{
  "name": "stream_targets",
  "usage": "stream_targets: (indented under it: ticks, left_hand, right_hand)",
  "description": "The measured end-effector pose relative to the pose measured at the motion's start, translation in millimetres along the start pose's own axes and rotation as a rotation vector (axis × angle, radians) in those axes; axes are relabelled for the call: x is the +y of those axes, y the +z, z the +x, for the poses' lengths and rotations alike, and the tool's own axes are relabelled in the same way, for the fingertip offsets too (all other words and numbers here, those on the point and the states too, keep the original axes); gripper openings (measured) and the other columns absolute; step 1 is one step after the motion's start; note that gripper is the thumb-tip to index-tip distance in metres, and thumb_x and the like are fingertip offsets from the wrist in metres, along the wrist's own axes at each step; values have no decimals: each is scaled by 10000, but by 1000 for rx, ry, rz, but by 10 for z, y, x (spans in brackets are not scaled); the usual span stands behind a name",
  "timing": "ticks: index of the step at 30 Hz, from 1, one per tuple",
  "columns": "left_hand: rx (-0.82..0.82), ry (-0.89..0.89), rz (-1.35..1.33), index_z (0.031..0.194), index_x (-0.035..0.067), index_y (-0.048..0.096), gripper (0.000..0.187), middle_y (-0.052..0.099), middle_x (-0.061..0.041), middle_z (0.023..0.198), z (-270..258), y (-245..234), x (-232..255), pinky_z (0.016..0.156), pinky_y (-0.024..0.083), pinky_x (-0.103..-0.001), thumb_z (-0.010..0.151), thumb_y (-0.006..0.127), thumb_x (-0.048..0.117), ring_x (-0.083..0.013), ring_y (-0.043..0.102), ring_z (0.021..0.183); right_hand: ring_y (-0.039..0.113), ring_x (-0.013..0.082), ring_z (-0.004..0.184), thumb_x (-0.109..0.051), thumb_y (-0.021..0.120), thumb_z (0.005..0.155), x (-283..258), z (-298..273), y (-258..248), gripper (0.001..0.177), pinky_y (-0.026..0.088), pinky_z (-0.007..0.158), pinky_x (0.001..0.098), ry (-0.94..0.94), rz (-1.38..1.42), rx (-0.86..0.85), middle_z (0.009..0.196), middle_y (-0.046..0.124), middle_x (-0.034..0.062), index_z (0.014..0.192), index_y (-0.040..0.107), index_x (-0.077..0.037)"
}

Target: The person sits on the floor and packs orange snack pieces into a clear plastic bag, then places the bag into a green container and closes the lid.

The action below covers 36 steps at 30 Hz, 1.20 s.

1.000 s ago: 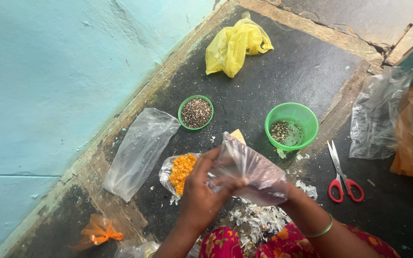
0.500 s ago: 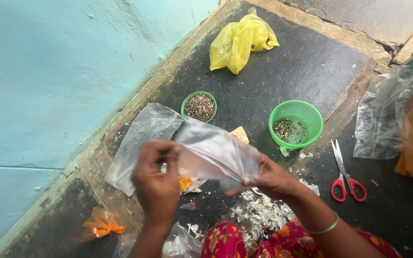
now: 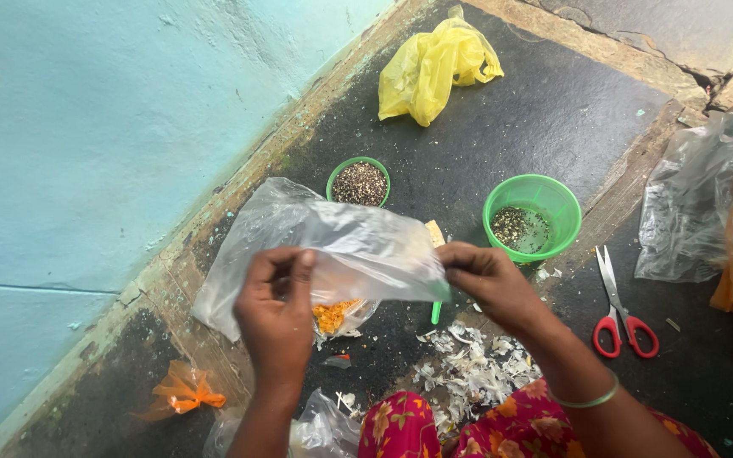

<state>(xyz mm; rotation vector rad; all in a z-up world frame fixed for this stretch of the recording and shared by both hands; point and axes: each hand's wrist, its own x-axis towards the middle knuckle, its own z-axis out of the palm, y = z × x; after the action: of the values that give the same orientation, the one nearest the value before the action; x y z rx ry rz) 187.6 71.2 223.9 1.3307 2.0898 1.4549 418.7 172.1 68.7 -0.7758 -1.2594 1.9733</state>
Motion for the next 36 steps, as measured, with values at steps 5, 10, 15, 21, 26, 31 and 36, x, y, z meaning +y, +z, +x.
stream_targets:
  ticks: [5, 10, 15, 21, 26, 31, 36]
  left_hand:
    - [-230, -176, -30, 945, 90, 723, 145, 751, -11, 831, -90, 241, -5, 630, 571, -246, 930, 723, 234, -86, 693, 708]
    - [-266, -99, 58, 936, 89, 720, 128, 752, -8, 819, -185, 343, 8, 638, 556, -250, 956, 711, 215, -85, 700, 721]
    - [20, 11, 81, 974, 106, 711, 59, 733, -37, 871, 114, 4, -57, 650, 539, -251, 992, 707, 161, -87, 660, 753]
    - [76, -61, -284, 1041, 68, 668, 76, 722, -24, 922, 280, -337, -138, 740, 572, -217, 1017, 682, 140, -63, 670, 803]
    - [1, -281, -398, 1013, 67, 698, 101, 698, -20, 850, 158, -136, -381, 570, 416, -205, 981, 708, 163, -52, 518, 655]
    - [-194, -322, -260, 959, 53, 721, 177, 689, -17, 776, 24, 124, -447, 574, 483, -225, 951, 720, 230, -81, 588, 655]
    - [-439, -446, -292, 1026, 71, 729, 293, 707, -75, 869, -97, 347, -278, 636, 577, -273, 973, 646, 347, -127, 655, 729]
  right_hand:
    - [679, 333, 1166, -13, 657, 929, 36, -126, 58, 445, 575, 1028, 483, -101, 640, -227, 1311, 655, 247, 1358, 559, 45]
    - [656, 333, 1280, -160, 745, 904, -312, -113, 245, 744, 573, 1063, 462, -397, 74, -309, 1432, 605, 237, 1540, 395, 3]
    - [524, 386, 1355, -228, 872, 811, -360, -70, 218, 998, 534, 1035, 524, -191, 408, -233, 1512, 496, 202, 1581, 276, -9]
    - [596, 228, 1308, -168, 758, 872, -529, -19, 1, 693, 568, 1036, 443, -202, 207, 12, 1445, 554, 93, 1471, 409, -166]
    - [710, 236, 1059, 8, 641, 990, -206, 21, -6, 157, 585, 1030, 410, -151, 85, 108, 1126, 742, 187, 1116, 734, 1]
    - [761, 201, 1050, -63, 664, 982, 22, -53, 25, 167, 651, 973, 383, -381, 8, -124, 1159, 771, 127, 1124, 732, -6]
    - [708, 257, 1139, -111, 811, 848, -121, -98, 183, 535, 601, 1011, 430, -316, 108, -238, 1255, 711, 175, 1330, 611, 5]
